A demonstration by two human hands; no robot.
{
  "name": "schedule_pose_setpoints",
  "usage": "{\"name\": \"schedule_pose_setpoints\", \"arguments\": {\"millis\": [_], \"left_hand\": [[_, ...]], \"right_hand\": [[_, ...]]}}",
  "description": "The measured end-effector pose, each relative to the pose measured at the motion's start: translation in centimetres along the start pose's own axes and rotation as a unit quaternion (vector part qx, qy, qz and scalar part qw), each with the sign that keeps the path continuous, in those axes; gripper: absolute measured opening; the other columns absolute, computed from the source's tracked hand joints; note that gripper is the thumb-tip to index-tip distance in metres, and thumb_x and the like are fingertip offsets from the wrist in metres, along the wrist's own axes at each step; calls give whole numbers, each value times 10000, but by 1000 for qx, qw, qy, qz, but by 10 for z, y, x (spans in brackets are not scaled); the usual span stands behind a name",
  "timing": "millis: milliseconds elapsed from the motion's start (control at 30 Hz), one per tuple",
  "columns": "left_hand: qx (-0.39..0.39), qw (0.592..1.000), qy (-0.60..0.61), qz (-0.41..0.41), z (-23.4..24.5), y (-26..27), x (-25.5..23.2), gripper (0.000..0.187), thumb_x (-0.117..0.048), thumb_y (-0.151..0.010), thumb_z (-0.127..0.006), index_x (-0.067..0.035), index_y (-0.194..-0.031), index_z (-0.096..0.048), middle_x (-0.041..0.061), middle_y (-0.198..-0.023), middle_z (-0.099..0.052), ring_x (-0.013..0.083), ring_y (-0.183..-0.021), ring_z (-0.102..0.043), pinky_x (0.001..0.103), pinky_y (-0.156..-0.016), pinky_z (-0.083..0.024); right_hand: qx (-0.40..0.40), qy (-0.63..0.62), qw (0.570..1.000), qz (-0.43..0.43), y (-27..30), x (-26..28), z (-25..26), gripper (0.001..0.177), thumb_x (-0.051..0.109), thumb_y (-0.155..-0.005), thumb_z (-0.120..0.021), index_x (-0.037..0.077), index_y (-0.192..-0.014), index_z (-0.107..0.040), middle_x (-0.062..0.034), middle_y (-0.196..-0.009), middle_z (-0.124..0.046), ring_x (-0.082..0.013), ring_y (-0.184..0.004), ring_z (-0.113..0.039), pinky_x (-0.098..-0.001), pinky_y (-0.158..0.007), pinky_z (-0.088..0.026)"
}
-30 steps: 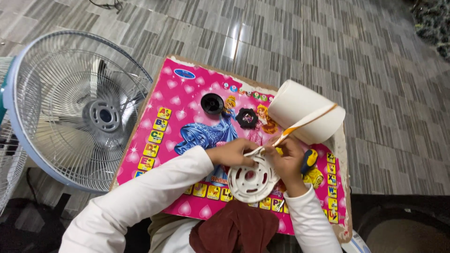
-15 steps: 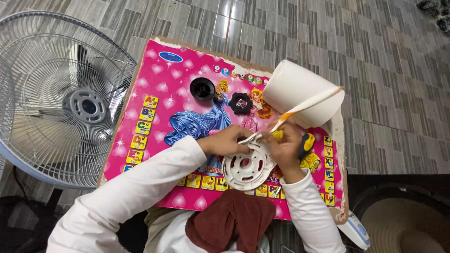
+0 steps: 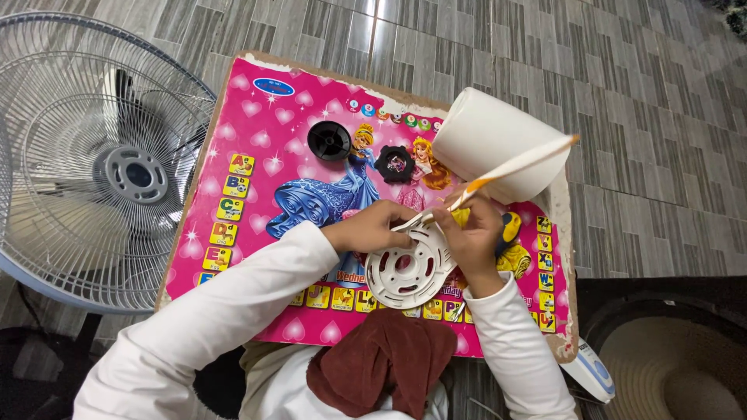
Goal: Applying a substance to a plastic appliance component using a small brush on a work table
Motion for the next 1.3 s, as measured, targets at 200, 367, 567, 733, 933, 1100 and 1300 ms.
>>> {"name": "schedule_pose_setpoints", "arguments": {"millis": [200, 367, 567, 733, 933, 1100, 1300], "left_hand": [[-3, 1000, 18, -12, 0, 10, -42, 243, -170, -748, -745, -98, -980, -751, 40, -748, -715, 142, -713, -637, 305, -648, -531], [-16, 999, 32, -29, 0, 4, -23, 280, -150, -746, -754, -94, -1020, -743, 80, -820, -738, 171, -775, -662, 326, -704, -550], [-43, 998, 15, -32, 4, 1, 2, 347, -148, -750, -780, -79, -1087, -737, 108, -879, -759, 196, -835, -700, 361, -742, -567], [-51, 998, 12, -29, 6, 4, -7, 336, -152, -733, -789, -101, -1062, -747, 89, -855, -756, 180, -805, -699, 328, -695, -569], [-57, 998, 6, -33, 4, 7, -13, 327, -132, -735, -778, -80, -1056, -745, 118, -849, -747, 198, -801, -690, 343, -691, -568], [-59, 998, 1, -28, 6, 10, -27, 256, -142, -738, -750, -86, -987, -739, 103, -787, -726, 189, -737, -665, 338, -642, -551], [-66, 997, -8, -29, 10, 14, -36, 232, -130, -723, -742, -99, -953, -736, 60, -736, -701, 154, -697, -642, 306, -611, -541]], "right_hand": [[-82, -28, 996, 2, 7, -7, 22, 276, 165, -905, -828, 31, -811, -605, -118, -805, -613, -238, -814, -575, -384, -830, -471], [-73, -90, 993, -23, 2, -4, 17, 308, 173, -894, -828, 39, -883, -551, -106, -795, -584, -225, -806, -582, -357, -816, -475], [47, -145, 986, -74, 6, -21, -12, 372, 89, -797, -891, 35, -878, -532, -113, -758, -634, -261, -816, -656, -370, -823, -515], [91, -152, 979, -100, 11, -34, -17, 364, 75, -812, -871, 41, -867, -513, -124, -759, -678, -257, -844, -688, -374, -831, -523], [66, -161, 974, -142, 11, -32, -9, 475, 48, -849, -838, 61, -1093, -430, -81, -723, -659, -181, -836, -625, -344, -852, -498], [79, -159, 974, -140, 9, -30, -15, 573, 6, -839, -840, 76, -1160, -371, -83, -705, -679, -175, -834, -626, -328, -854, -495], [91, -133, 980, -117, 12, -30, -20, 636, 26, -820, -872, 62, -1176, -346, -99, -734, -723, -205, -871, -669, -338, -881, -512]]}}
Point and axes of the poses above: each hand's wrist, its own y-axis away from the middle knuckle, its own z-axis out of the back of the hand, x = y × z, the point moved 9 cm from there along -y, towards the middle knuckle
